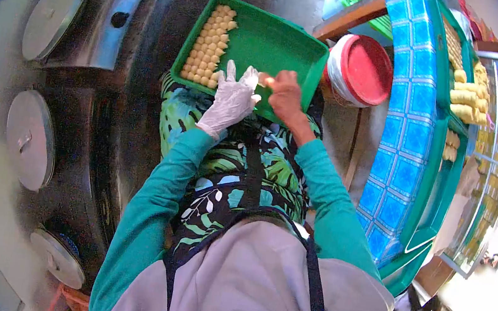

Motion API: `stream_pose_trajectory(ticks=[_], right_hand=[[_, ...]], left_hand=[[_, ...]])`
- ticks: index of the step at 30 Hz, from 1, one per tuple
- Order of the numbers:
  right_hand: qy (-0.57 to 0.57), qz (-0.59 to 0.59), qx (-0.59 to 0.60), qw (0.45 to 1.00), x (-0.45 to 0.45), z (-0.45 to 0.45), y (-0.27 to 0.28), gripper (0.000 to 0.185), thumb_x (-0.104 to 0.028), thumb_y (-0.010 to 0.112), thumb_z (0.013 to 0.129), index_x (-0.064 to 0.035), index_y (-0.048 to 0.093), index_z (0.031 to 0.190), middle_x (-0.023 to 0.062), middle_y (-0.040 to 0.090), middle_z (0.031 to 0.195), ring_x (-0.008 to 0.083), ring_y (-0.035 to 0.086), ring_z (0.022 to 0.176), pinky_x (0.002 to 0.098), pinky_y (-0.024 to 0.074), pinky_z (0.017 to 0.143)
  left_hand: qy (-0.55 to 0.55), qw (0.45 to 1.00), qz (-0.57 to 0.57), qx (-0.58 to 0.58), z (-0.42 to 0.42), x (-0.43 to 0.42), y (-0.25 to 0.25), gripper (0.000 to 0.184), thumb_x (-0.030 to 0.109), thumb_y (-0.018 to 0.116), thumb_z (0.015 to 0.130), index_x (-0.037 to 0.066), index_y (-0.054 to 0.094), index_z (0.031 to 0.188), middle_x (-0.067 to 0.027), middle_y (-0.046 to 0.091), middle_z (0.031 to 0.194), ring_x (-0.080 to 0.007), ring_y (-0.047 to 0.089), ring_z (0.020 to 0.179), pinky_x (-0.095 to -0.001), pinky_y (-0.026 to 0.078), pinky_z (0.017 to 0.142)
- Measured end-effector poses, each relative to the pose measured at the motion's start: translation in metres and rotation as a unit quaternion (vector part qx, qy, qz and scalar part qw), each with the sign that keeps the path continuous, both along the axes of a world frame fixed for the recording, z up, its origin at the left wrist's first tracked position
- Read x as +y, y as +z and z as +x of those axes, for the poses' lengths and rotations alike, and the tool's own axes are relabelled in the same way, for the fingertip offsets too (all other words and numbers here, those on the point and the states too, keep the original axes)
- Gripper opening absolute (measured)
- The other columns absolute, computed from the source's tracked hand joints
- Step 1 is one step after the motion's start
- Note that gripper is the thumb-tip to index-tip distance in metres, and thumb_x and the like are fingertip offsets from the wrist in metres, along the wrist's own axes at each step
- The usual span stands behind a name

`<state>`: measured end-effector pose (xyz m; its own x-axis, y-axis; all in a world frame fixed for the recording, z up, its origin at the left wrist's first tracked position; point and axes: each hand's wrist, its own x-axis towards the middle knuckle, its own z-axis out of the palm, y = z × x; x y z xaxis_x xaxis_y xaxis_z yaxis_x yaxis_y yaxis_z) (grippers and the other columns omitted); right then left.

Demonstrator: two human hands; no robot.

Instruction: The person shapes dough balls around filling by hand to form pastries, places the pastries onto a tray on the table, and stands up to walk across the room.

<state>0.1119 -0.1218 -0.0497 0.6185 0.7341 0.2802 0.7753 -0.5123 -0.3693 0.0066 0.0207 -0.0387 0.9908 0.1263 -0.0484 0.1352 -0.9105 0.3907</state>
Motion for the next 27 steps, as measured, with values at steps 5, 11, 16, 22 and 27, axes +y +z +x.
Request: stream_pose_trajectory(ticks=[5,11,16,22,27], right_hand=[[-0.015,-0.144,-0.024,0.989,-0.005,0.000,-0.012,0.046,-0.002,0.058,0.071,-0.0177,0.063,0.113,0.0151,0.050,0.093,0.0318,0.047,0.092,0.0441,0.0432,0.073],[-0.038,0.044,-0.107,0.992,0.025,0.049,0.003,0.045,0.000,0.059,0.062,-0.0125,0.064,0.105,0.0140,0.051,0.094,0.0320,0.047,0.090,0.0441,0.0428,0.075],[-0.043,-0.016,-0.211,0.976,0.075,0.062,-0.018,0.059,-0.006,0.057,0.070,-0.0142,0.049,0.128,0.0210,0.050,0.111,0.0366,0.047,0.102,0.0495,0.0402,0.082],[-0.034,-0.045,-0.256,0.965,0.078,0.046,-0.041,0.054,-0.016,0.049,0.082,-0.0160,0.042,0.136,0.0237,0.048,0.123,0.0391,0.046,0.110,0.0558,0.0391,0.082],[-0.040,0.085,-0.337,0.937,0.080,0.064,-0.047,0.062,-0.018,0.053,0.079,-0.0280,0.037,0.138,0.0204,0.043,0.124,0.0344,0.045,0.106,0.0487,0.0386,0.073]], left_hand=[[-0.008,0.994,0.105,-0.007,0.007,-0.011,-0.025,0.066,0.047,0.052,0.088,0.014,0.037,0.143,-0.0053,0.041,0.145,-0.0501,0.014,0.138,-0.0689,0.014,0.105],[-0.039,0.995,0.081,-0.047,0.006,-0.018,-0.022,0.059,0.043,0.053,0.089,0.013,0.045,0.138,-0.0073,0.043,0.143,-0.0508,0.017,0.137,-0.0685,0.011,0.106],[-0.021,0.994,0.103,-0.022,0.006,-0.017,-0.020,0.057,0.044,0.051,0.090,0.015,0.045,0.138,-0.0044,0.044,0.143,-0.0523,0.018,0.135,-0.0687,0.012,0.105],[0.027,0.963,-0.090,-0.254,-0.011,0.000,-0.031,0.027,0.009,0.064,0.063,0.002,0.067,0.089,-0.0164,0.064,0.099,-0.0326,0.057,0.102,-0.0462,0.040,0.102],[-0.006,0.975,-0.034,-0.220,-0.010,-0.007,-0.027,0.028,0.010,0.066,0.062,0.001,0.065,0.089,-0.0156,0.063,0.100,-0.0324,0.058,0.096,-0.0420,0.047,0.087]])
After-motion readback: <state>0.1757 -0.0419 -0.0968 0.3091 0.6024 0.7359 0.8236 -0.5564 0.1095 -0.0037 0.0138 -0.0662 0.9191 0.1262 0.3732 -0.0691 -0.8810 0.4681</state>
